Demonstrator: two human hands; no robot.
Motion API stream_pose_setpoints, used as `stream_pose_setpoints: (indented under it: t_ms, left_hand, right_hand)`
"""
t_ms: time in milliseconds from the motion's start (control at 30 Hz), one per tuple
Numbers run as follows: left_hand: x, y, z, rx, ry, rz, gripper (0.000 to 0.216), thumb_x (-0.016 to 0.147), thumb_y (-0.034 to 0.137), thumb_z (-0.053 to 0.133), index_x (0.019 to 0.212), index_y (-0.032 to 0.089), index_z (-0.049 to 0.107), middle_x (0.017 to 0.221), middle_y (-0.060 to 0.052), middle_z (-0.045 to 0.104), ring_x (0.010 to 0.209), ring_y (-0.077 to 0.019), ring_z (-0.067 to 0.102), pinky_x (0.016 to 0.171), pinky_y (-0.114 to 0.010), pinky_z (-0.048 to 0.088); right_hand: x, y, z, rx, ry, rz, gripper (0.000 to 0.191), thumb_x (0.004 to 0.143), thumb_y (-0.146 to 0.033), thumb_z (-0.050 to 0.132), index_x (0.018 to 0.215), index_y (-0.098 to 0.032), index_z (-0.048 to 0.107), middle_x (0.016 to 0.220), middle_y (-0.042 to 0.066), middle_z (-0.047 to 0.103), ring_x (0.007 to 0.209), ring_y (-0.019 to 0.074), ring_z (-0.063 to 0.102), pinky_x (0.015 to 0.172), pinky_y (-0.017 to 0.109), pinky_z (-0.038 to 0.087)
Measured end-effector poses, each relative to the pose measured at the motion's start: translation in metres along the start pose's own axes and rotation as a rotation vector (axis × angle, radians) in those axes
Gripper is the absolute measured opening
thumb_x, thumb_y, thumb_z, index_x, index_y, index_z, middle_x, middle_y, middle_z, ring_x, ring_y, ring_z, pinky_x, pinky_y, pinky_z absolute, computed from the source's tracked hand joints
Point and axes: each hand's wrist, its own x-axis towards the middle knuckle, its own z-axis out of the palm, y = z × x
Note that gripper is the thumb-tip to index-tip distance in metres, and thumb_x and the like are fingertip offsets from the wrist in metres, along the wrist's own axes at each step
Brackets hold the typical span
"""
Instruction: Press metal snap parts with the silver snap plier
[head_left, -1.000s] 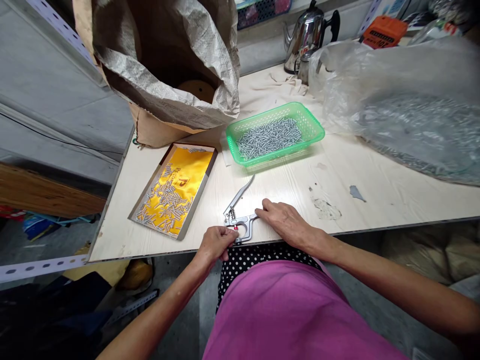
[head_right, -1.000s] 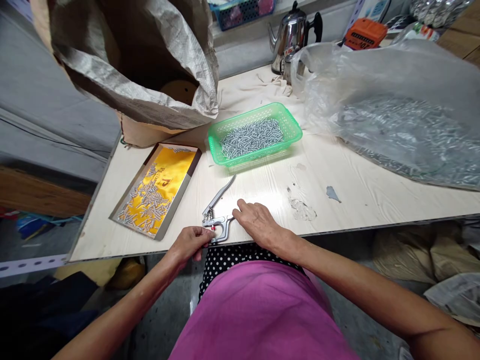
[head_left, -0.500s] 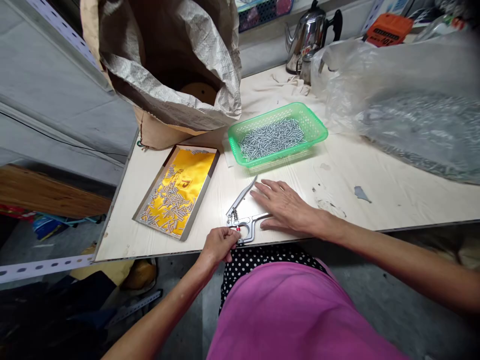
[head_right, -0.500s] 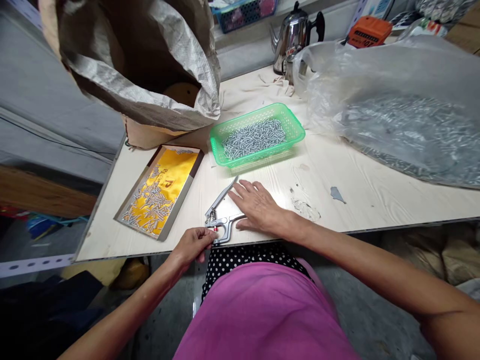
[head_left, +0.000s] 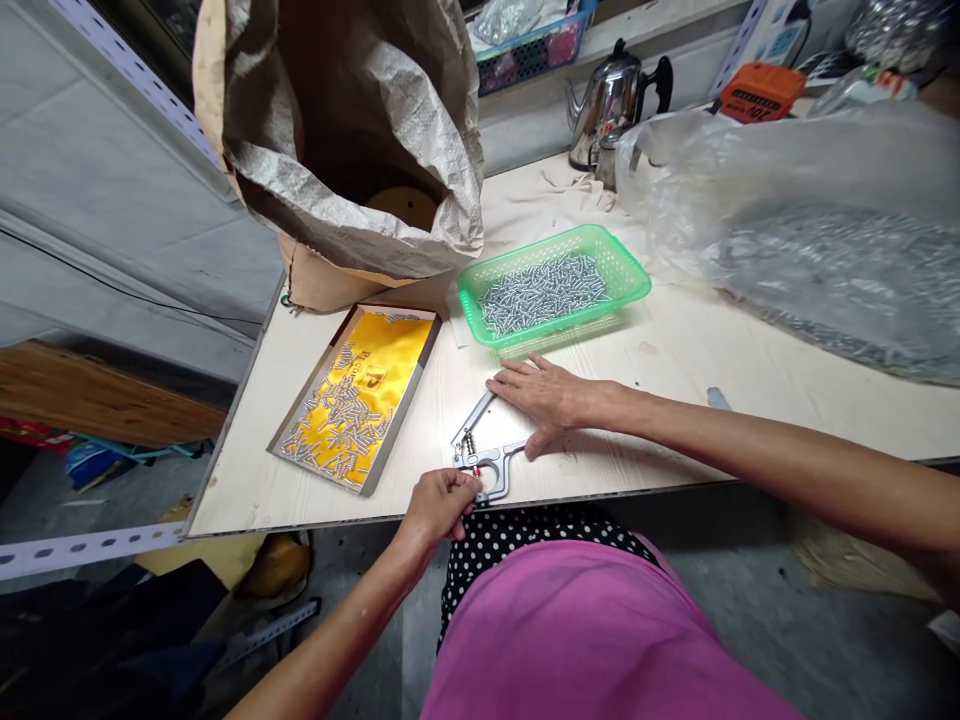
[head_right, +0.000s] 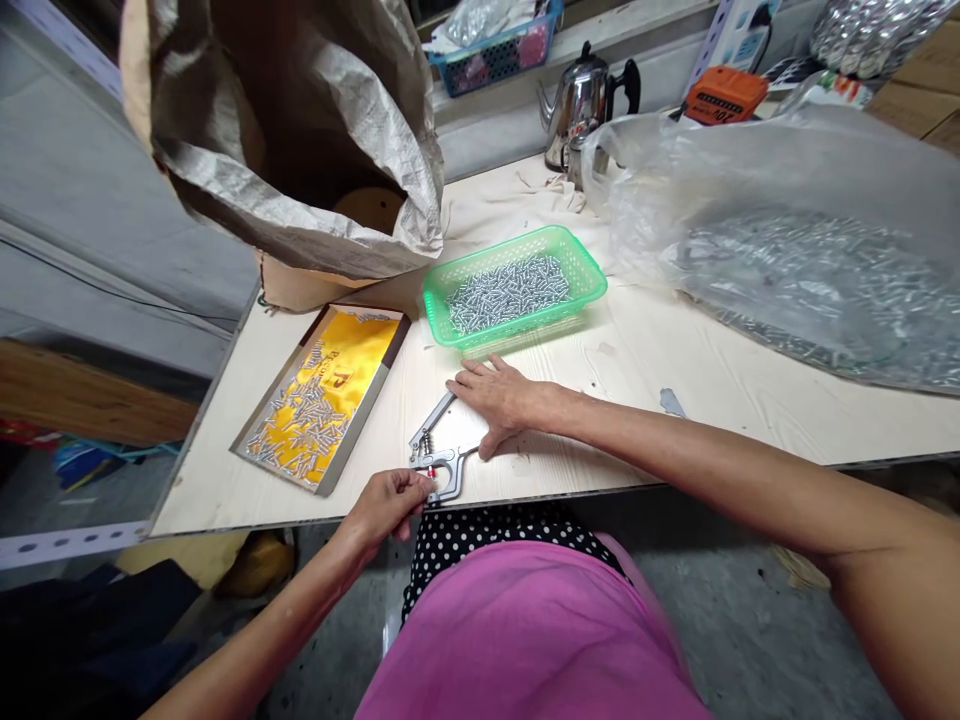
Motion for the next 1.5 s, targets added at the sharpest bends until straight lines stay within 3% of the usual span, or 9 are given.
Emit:
stream_pose_setpoints:
  t_ms: [133,367,567,667,767,867,967,1233,1500]
  left_hand:
    - [0.0,-0.001,0.0,-0.02,-0.002,-0.011,0.024,0.079,0.038,0.065,0.075,0.014,0.059,0.053,0.008,0.053,0.029,-0.0047,0.041,0.033,-0.018,0.025]
    - [-0.001,0.001,0.001,-0.038,-0.002,-0.004,0.028,0.078,0.041,0.066,0.074,0.015,0.058,0.053,0.007,0.052,0.029,-0.0048,0.041,0.033,-0.019,0.024]
    - [-0.005,-0.003,-0.002,0.037,0.021,0.042,0.034,0.079,0.049,0.063,0.071,0.016,0.059,0.056,0.005,0.054,0.034,-0.006,0.042,0.039,-0.021,0.027]
    - [-0.014,-0.002,-0.002,0.262,0.178,0.229,0.031,0.086,0.046,0.055,0.079,0.017,0.064,0.067,0.0,0.06,0.054,-0.0132,0.057,0.052,-0.024,0.041]
    - [-0.019,0.006,0.001,0.541,0.355,0.537,0.023,0.09,0.038,0.054,0.098,0.019,0.066,0.096,-0.007,0.065,0.09,-0.0214,0.062,0.077,-0.031,0.049]
    - [-0.011,0.02,0.008,0.744,0.358,0.761,0.041,0.086,0.031,0.063,0.125,0.02,0.054,0.125,-0.011,0.057,0.115,-0.0275,0.052,0.095,-0.042,0.047]
    - [0.008,0.033,0.014,0.855,0.286,0.874,0.064,0.082,0.029,0.068,0.138,0.018,0.039,0.141,-0.014,0.046,0.127,-0.0299,0.043,0.104,-0.047,0.041]
    - [0.028,0.051,0.026,1.034,0.236,0.809,0.054,0.086,0.039,0.064,0.13,0.012,0.046,0.118,-0.014,0.057,0.107,-0.0285,0.049,0.091,-0.042,0.046]
    - [0.015,0.06,0.028,1.075,0.167,0.708,0.026,0.092,0.035,0.058,0.11,0.017,0.06,0.107,-0.008,0.061,0.104,-0.0252,0.05,0.081,-0.037,0.045]
  right_hand:
    - [0.002,-0.005,-0.004,-0.042,0.004,0.015,0.099,0.057,-0.057,0.08,0.137,-0.011,0.044,0.128,0.017,0.054,0.117,0.0345,0.047,0.104,0.055,0.028]
    - [-0.003,-0.017,-0.016,-0.11,-0.069,0.048,0.068,0.064,-0.056,0.078,0.113,-0.012,0.06,0.112,0.013,0.059,0.104,0.0299,0.049,0.093,0.047,0.036]
    - [-0.014,-0.026,-0.019,-0.078,-0.062,0.067,0.044,0.075,-0.045,0.075,0.101,-0.012,0.063,0.103,0.011,0.061,0.097,0.0255,0.051,0.081,0.036,0.038]
    - [-0.018,-0.027,-0.014,-0.073,-0.017,0.078,0.04,0.078,-0.044,0.073,0.101,-0.012,0.063,0.102,0.01,0.061,0.095,0.0247,0.052,0.079,0.035,0.037]
    - [-0.019,-0.027,-0.009,-0.075,0.012,0.075,0.04,0.078,-0.044,0.073,0.101,-0.012,0.062,0.103,0.01,0.061,0.096,0.025,0.052,0.078,0.035,0.037]
    - [-0.019,-0.028,-0.009,-0.077,-0.001,0.084,0.041,0.078,-0.043,0.073,0.102,-0.012,0.062,0.104,0.01,0.061,0.097,0.0254,0.051,0.077,0.035,0.037]
    - [-0.021,-0.031,-0.013,-0.076,-0.026,0.101,0.043,0.079,-0.042,0.072,0.107,-0.011,0.061,0.107,0.011,0.061,0.099,0.0258,0.051,0.079,0.034,0.038]
    - [-0.024,-0.038,-0.017,-0.04,-0.061,0.143,0.048,0.078,-0.042,0.074,0.11,-0.009,0.061,0.106,0.013,0.061,0.098,0.0267,0.052,0.078,0.035,0.04]
    - [-0.029,-0.044,-0.01,-0.016,-0.079,0.148,0.019,0.089,-0.03,0.064,0.096,-0.012,0.063,0.095,0.01,0.064,0.087,0.0212,0.057,0.07,0.03,0.04]
